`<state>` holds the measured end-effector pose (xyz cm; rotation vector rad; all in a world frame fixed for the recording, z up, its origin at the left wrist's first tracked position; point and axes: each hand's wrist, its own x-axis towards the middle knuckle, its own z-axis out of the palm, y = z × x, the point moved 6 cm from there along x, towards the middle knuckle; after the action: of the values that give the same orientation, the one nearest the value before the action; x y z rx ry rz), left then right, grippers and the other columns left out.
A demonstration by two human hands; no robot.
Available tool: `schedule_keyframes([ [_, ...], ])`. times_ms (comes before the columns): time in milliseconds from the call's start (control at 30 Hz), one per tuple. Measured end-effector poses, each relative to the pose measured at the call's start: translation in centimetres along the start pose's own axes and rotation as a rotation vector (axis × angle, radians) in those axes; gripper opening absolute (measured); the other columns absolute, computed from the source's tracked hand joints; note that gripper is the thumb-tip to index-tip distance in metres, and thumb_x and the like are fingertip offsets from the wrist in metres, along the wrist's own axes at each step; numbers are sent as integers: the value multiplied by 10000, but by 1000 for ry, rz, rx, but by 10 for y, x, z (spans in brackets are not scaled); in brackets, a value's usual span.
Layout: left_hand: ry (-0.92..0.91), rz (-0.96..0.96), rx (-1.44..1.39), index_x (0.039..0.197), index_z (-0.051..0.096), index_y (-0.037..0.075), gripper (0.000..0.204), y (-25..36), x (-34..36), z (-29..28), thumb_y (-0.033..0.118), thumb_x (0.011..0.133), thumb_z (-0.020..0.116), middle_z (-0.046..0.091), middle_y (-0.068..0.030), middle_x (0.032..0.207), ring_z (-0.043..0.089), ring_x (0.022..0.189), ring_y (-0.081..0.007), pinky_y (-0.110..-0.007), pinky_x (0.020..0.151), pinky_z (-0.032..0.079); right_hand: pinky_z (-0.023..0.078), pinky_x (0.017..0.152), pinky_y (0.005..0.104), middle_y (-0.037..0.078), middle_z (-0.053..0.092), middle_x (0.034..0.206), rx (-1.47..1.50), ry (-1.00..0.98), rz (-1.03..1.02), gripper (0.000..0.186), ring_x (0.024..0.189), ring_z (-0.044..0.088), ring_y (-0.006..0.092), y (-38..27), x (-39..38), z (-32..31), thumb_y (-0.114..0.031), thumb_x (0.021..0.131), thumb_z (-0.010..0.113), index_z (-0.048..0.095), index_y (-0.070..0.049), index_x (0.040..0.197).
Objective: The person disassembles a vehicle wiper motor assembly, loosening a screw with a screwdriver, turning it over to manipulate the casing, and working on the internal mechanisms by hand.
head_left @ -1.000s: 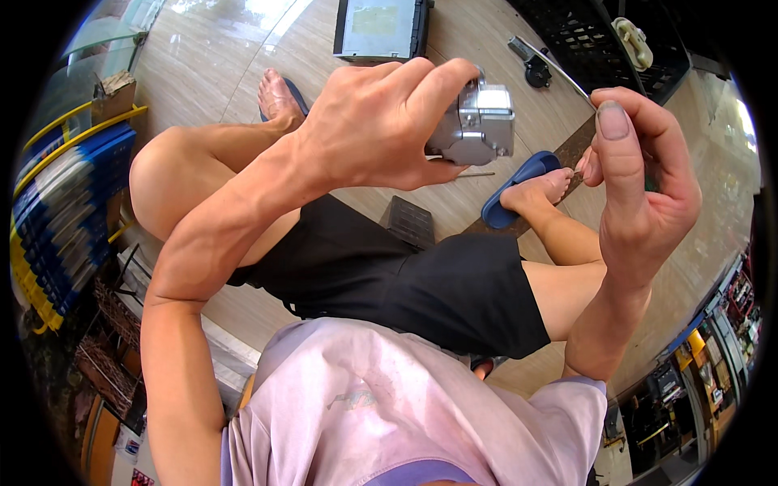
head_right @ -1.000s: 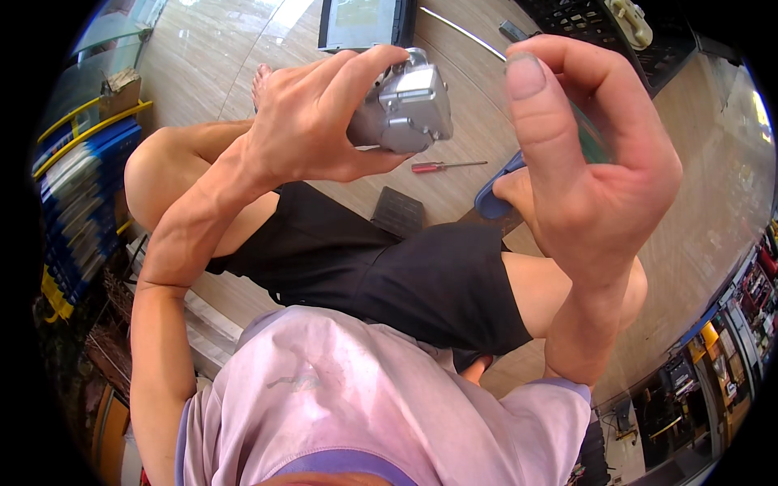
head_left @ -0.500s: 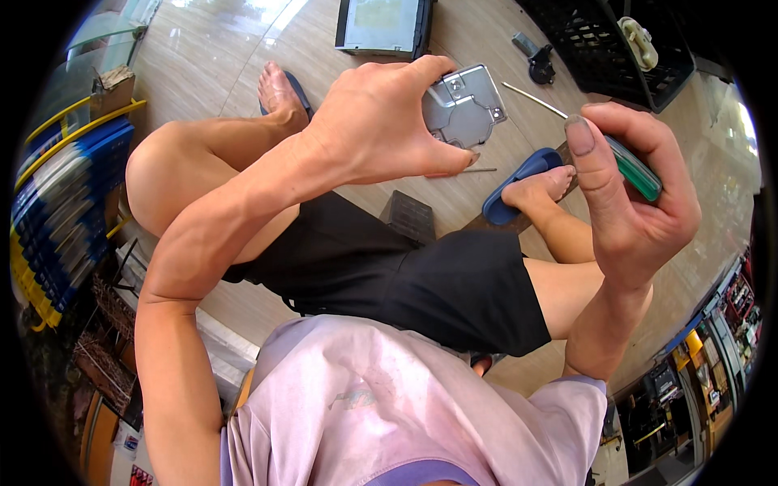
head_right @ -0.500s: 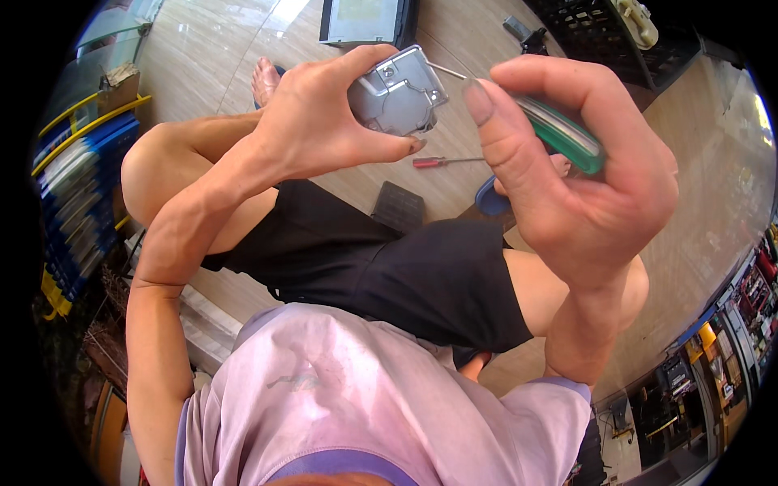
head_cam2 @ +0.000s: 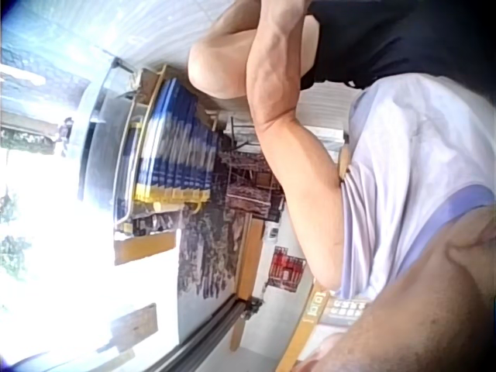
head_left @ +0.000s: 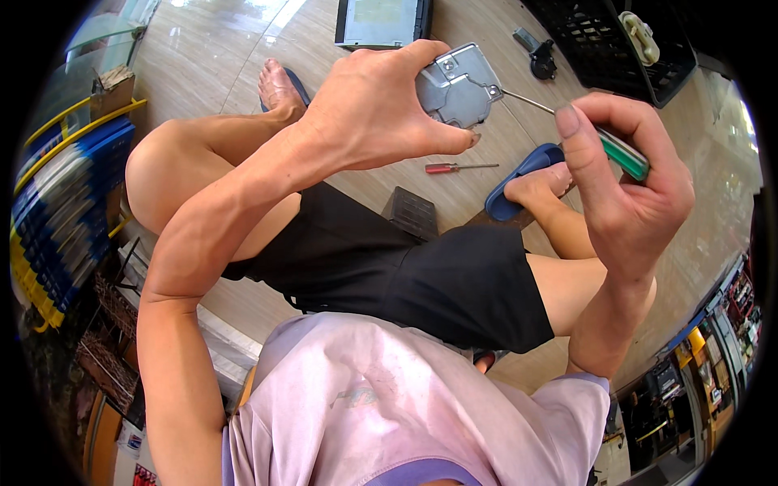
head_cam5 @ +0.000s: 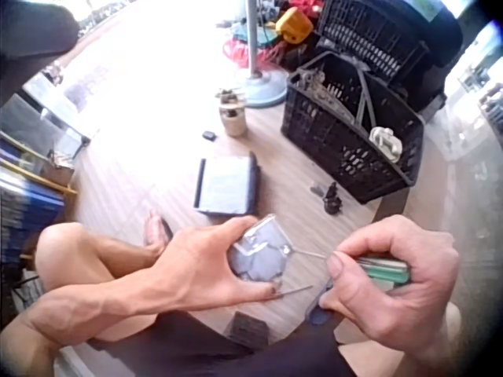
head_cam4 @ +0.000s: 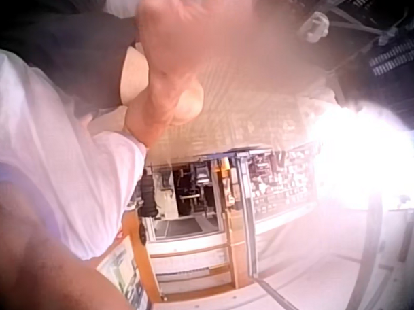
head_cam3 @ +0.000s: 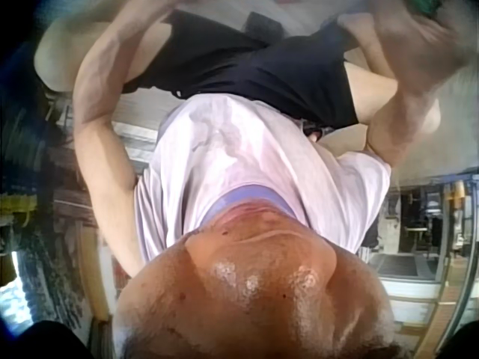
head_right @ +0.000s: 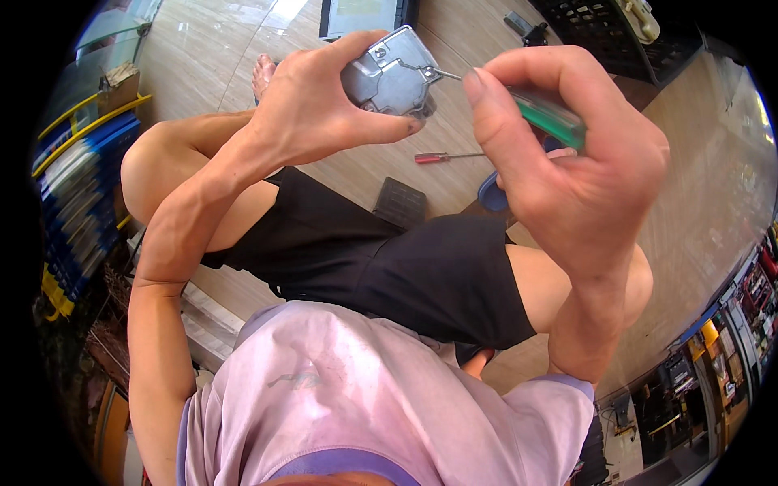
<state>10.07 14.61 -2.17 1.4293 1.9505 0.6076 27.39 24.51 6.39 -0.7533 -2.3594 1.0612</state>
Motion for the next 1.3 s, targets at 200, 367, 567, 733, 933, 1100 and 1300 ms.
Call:
schedule_keyframes([
  [200, 26, 47, 28, 1272, 625, -55, 809, 2, 0, 0, 415, 654, 856, 741, -203, 940, 746, 859, -265, -350, 817, 573, 474, 628, 182, 6, 681, 836, -40, 11, -46, 101, 714, 598, 41, -3, 0, 2, -43, 892, 767, 701, 14, 943],
  [367, 18, 55, 42, 1271, 629, -43, 791, 5, 0, 0, 398, 657, 859, 743, -194, 941, 749, 863, -265, -349, 811, 578, 473, 618, 189, 14, 682, 839, -26, -7, -43, 93, 708, 603, 50, -1, 0, 4, -35, 893, 759, 699, 18, 942],
  [567, 21, 71, 34, 1272, 626, -45, 787, 5, 0, 0, 383, 656, 863, 740, -197, 935, 748, 859, -271, -354, 807, 578, 485, 642, 201, 34, 690, 847, -65, -64, -28, 82, 722, 612, 62, -5, 1, 6, -16, 886, 749, 699, 20, 939],
  [733, 21, 70, 44, 1270, 628, -36, 780, 5, 0, 1, 376, 652, 863, 738, -196, 936, 744, 860, -281, -360, 808, 573, 486, 663, 213, 35, 677, 845, -79, -91, -78, 84, 732, 607, 73, -4, 2, 8, 4, 874, 745, 694, 24, 938],
  [933, 17, 94, 83, 1269, 630, -8, 759, 5, -1, 3, 369, 653, 861, 732, -198, 933, 735, 859, -312, -377, 807, 565, 478, 649, 220, 31, 642, 810, -82, -126, -40, 85, 712, 585, 79, -5, 1, 10, 27, 862, 728, 679, 21, 931],
  [1100, 20, 98, 102, 1283, 626, 14, 768, 6, -1, 4, 374, 646, 861, 731, -199, 937, 733, 856, -322, -385, 802, 564, 478, 641, 222, 39, 625, 794, -121, -134, -67, 93, 696, 587, 88, -4, 0, 11, 40, 853, 715, 670, 17, 931],
  [1300, 15, 97, 162, 1281, 628, 19, 769, 8, -2, 4, 386, 644, 854, 729, -198, 949, 729, 862, -333, -397, 800, 562, 495, 631, 227, 42, 626, 799, -104, -147, -24, 113, 690, 603, 91, -4, -1, 14, 58, 845, 706, 661, 16, 941],
])
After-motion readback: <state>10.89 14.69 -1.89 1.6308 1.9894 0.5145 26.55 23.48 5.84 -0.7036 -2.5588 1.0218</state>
